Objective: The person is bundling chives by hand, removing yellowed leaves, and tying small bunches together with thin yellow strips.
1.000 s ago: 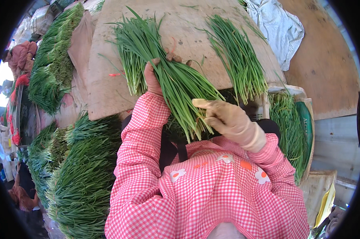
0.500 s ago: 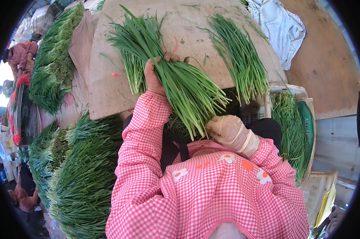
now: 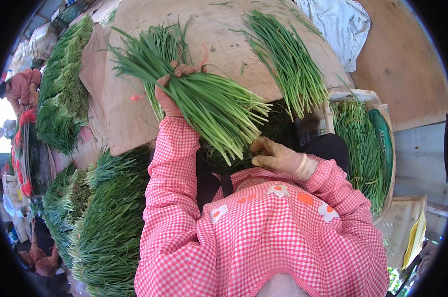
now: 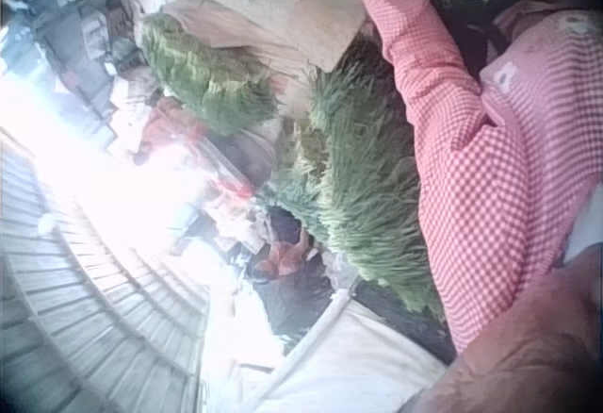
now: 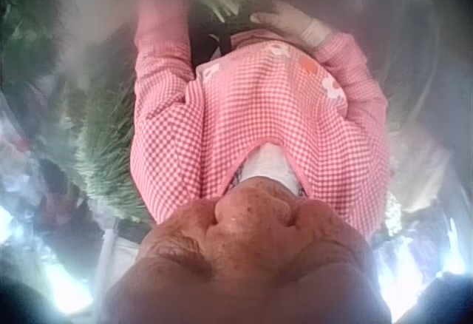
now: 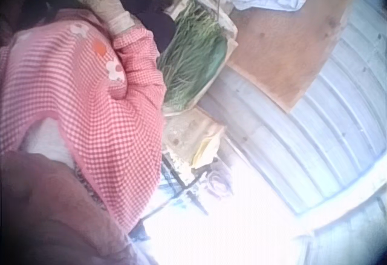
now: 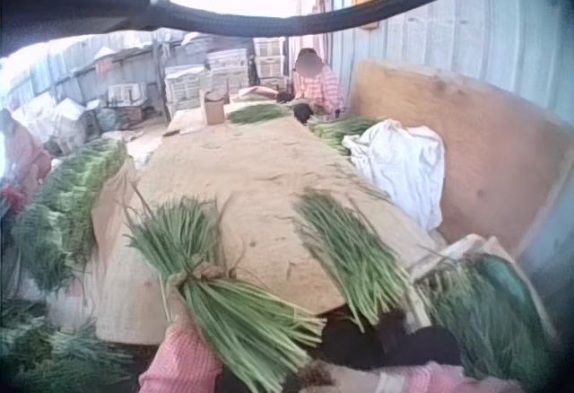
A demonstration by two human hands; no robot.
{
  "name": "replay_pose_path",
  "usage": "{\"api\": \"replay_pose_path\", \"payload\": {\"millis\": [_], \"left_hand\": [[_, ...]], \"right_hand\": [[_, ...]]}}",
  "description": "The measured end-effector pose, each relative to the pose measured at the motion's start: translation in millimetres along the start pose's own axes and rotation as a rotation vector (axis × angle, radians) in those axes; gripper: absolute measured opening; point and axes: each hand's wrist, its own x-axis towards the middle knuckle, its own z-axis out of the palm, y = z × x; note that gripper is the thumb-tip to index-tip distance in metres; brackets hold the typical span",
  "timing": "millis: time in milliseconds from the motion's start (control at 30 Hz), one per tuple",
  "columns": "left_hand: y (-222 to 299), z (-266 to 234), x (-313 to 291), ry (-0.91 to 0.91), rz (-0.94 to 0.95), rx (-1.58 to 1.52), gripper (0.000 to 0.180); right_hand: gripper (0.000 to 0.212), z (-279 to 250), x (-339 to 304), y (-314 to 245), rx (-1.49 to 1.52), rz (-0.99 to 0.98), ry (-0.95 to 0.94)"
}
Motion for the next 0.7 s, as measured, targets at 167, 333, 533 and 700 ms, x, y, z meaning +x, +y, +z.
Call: {"api": "replay_pose_path", "payload": {"millis": [167, 333, 533, 700], "left_hand": [[2.1, -13.5, -3.4, -0.055, 0.041, -0.031, 0.027], [-2.0, 11.4, -28.1, -0.044, 0.143, -0.057, 0.025], [22.5, -3.1, -38.4, -0.168, 0.261, -0.052, 0.019], [23.0, -8.0, -47.9, -0.286, 0.193, -0.079, 0.023]], "right_hand": [[0.043, 22.4, 21.3, -20.3, 0.276, 0.078, -0.035], [0.035, 19.5, 15.7, -10.7, 0.002, -0.114, -0.112], [0.037, -24.5, -1.5, 23.5, -0.516, -0.041, 0.169], [0.030, -53.7, -10.5, 5.0, 0.913, -0.052, 0.282]]}}
